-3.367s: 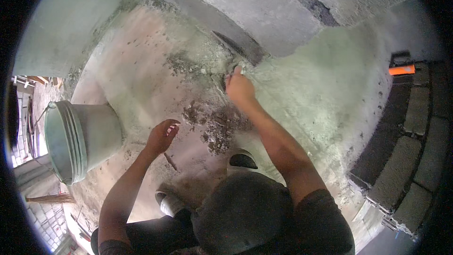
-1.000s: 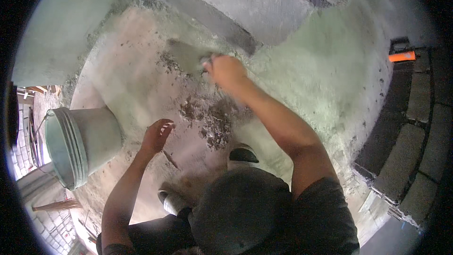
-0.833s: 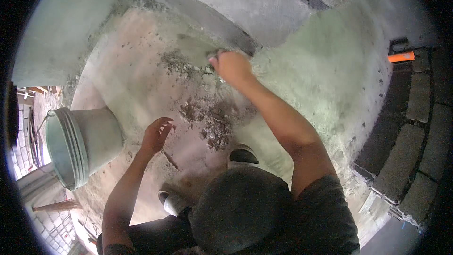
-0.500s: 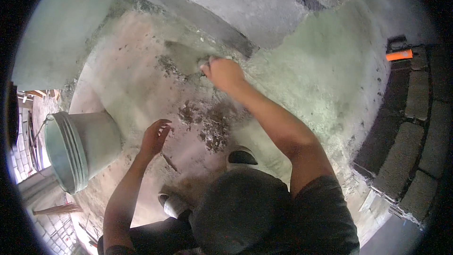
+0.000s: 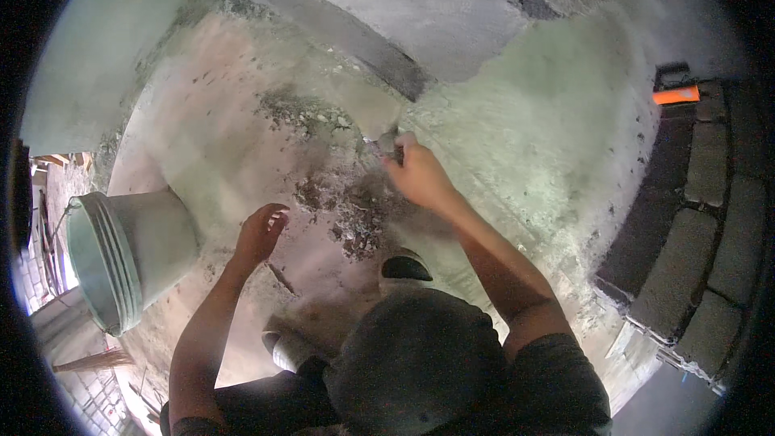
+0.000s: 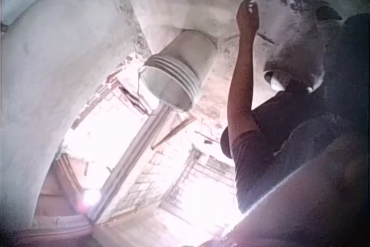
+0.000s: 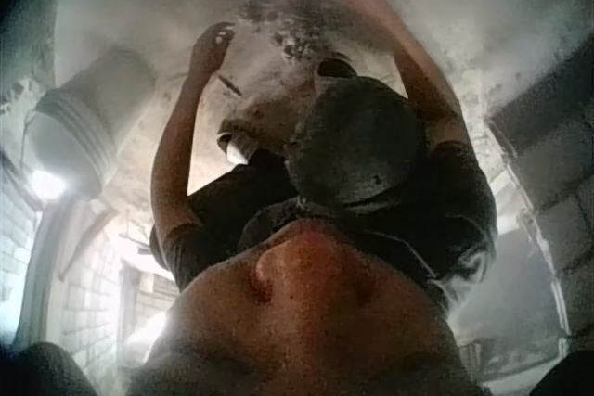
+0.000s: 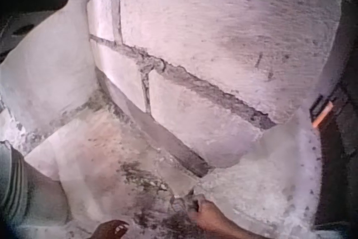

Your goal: Applying and smoothing mortar at the base of a wall using a trowel.

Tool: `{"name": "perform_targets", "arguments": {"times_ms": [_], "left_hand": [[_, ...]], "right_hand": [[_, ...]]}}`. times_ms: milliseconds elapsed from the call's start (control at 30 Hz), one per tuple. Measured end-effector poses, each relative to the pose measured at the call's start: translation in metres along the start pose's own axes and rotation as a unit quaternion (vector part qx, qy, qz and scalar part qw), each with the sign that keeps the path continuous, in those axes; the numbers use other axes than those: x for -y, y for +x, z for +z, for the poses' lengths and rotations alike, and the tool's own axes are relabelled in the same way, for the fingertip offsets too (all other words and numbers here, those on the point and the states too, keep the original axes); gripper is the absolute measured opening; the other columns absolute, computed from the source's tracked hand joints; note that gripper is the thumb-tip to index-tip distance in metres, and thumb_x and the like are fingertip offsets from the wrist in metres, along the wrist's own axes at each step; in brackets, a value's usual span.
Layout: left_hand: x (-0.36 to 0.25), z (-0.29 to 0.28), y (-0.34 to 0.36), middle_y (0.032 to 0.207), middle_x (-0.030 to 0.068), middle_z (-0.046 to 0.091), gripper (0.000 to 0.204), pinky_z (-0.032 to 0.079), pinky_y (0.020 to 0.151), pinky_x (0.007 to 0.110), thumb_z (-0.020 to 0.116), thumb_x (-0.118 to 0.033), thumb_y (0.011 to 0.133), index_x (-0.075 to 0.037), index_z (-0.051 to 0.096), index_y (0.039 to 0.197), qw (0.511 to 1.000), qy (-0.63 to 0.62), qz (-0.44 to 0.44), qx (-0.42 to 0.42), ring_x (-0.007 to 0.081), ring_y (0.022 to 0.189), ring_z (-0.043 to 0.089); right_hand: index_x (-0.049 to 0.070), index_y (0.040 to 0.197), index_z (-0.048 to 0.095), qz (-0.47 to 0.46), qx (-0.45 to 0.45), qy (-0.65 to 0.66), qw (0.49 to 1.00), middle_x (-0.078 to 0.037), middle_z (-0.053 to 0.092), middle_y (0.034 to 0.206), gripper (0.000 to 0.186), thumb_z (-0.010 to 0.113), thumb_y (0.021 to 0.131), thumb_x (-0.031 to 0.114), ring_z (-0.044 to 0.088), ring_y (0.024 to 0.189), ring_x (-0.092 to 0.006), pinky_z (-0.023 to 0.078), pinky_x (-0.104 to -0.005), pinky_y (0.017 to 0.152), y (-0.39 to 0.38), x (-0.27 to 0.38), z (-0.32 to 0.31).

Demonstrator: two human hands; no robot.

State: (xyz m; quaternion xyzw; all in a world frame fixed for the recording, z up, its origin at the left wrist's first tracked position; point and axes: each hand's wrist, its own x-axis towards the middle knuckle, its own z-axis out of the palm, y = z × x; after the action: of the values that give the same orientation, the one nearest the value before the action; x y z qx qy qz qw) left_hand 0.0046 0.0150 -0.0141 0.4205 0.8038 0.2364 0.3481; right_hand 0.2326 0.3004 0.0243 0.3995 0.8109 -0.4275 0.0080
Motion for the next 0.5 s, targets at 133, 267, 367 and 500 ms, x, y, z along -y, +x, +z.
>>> {"name": "perform_targets", "arguments": {"times_ms": [133,267,367,500], "left_hand": [[-0.011,0.001,-0.004,0.109,0.0150,0.069,0.023,0.057,0.075,0.037,0.060,-0.020,0.097,-0.006,0.064,0.115,1.000,-0.005,0.001,-0.005,0.0284,0.089,0.070],[-0.006,0.002,-0.002,0.109,0.0150,0.069,0.023,0.057,0.074,0.037,0.060,-0.020,0.097,-0.006,0.064,0.114,1.000,-0.012,0.004,0.000,0.0285,0.090,0.070],[-0.005,0.004,-0.002,0.108,0.0150,0.069,0.022,0.057,0.074,0.037,0.061,-0.020,0.097,-0.006,0.064,0.114,1.000,-0.020,0.007,-0.005,0.0288,0.090,0.070],[-0.009,0.001,-0.007,0.107,0.0148,0.070,0.022,0.057,0.075,0.038,0.061,-0.019,0.097,-0.006,0.065,0.114,1.000,0.002,0.009,-0.008,0.0285,0.089,0.070]], "right_hand": [[0.003,0.119,0.048,-0.035,-0.061,-0.123,0.990,-0.023,0.066,0.099,0.039,0.065,0.089,0.020,0.066,0.084,-0.0429,0.053,-0.0489,0.076,-0.008,0.004,0.014],[0.006,0.123,0.043,-0.037,-0.154,-0.216,0.963,-0.022,0.062,0.108,0.043,0.064,0.087,0.016,0.068,0.082,-0.0425,0.054,-0.0500,0.071,0.013,-0.030,0.017],[0.006,0.123,0.041,0.031,-0.152,-0.301,0.941,-0.024,0.064,0.104,0.043,0.063,0.088,0.014,0.067,0.079,-0.0446,0.055,-0.0503,0.067,0.021,-0.031,0.037],[0.005,0.123,0.041,0.062,-0.084,-0.104,0.989,-0.027,0.066,0.097,0.039,0.061,0.093,0.017,0.067,0.080,-0.0464,0.054,-0.0508,0.069,-0.006,-0.011,0.073]]}}
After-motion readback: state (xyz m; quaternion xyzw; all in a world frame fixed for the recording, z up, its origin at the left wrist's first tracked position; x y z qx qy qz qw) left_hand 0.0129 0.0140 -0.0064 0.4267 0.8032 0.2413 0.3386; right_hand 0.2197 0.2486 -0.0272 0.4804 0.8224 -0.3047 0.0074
